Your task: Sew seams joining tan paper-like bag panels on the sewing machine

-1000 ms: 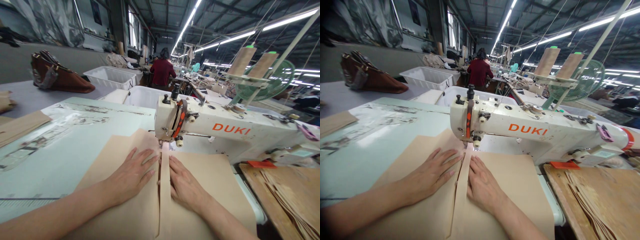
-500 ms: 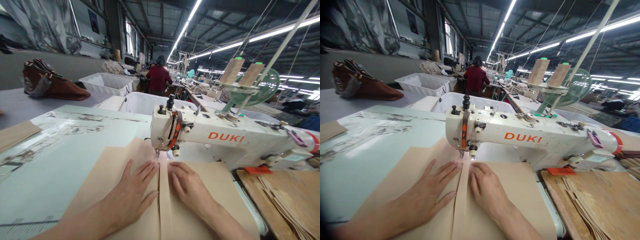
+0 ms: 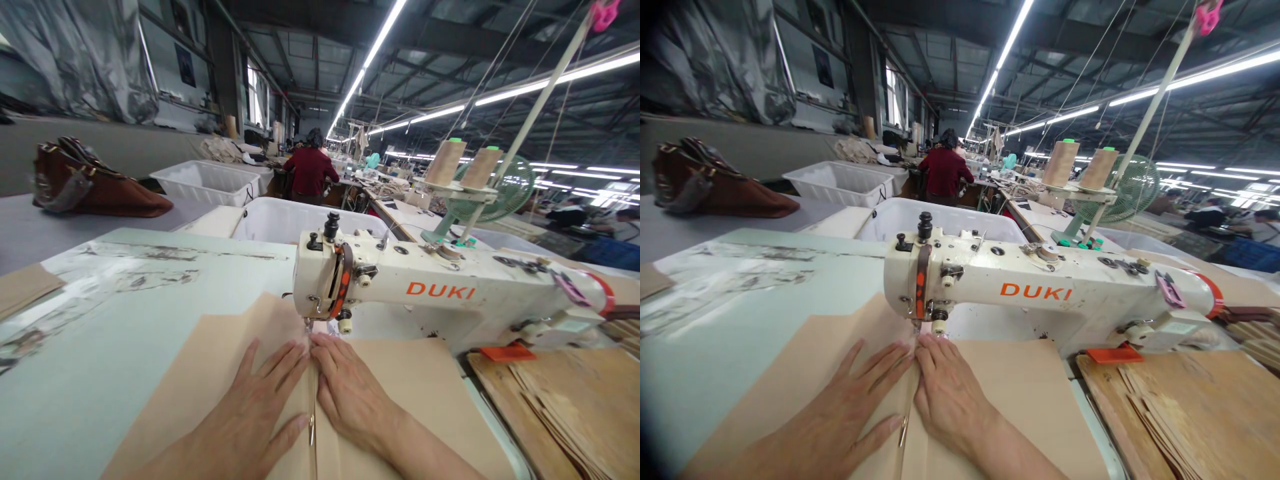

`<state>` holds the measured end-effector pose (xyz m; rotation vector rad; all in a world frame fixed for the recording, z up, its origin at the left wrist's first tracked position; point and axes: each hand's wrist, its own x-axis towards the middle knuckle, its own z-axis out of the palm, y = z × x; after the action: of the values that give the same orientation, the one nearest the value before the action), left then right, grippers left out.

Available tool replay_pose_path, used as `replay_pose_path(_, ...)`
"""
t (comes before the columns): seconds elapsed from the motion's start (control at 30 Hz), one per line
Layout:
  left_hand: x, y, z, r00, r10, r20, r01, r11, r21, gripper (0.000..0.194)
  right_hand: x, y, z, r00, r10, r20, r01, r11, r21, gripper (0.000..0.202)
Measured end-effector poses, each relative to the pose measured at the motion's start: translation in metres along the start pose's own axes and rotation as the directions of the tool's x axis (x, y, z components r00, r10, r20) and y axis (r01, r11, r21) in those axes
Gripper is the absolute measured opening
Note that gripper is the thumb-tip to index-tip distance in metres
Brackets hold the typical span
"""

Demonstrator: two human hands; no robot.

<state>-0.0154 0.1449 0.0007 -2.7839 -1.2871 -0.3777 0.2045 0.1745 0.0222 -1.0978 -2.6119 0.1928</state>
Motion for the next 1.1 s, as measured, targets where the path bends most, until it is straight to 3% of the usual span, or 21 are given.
replay_pose_path(0.47, 0.007, -0.007, 0.002, 1.0, 0.008, 0.0, -0.008, 1.0, 0.006, 0.071, 0.004, 0.012, -0.003, 0.997, -0.069, -0.033, 0.068, 0.997, -0.03, 0.043)
replay_pose_path(0.83, 0.017, -0.015, -0.001, 0.997, 0.053, -0.057, -0.051, 0.998, 0.04, 0.071, 0.015, 0.023, -0.007, 0.996, -0.089, -0.022, 0.09, 0.994, 0.054, 0.038)
replay_pose_path(1.1, 0.016, -0.013, -0.003, 0.997, 0.037, -0.073, -0.032, 0.997, 0.072, 0.07, 0.015, 0.027, -0.002, 0.988, -0.133, -0.084, 0.134, 0.991, 0.013, 0.042)
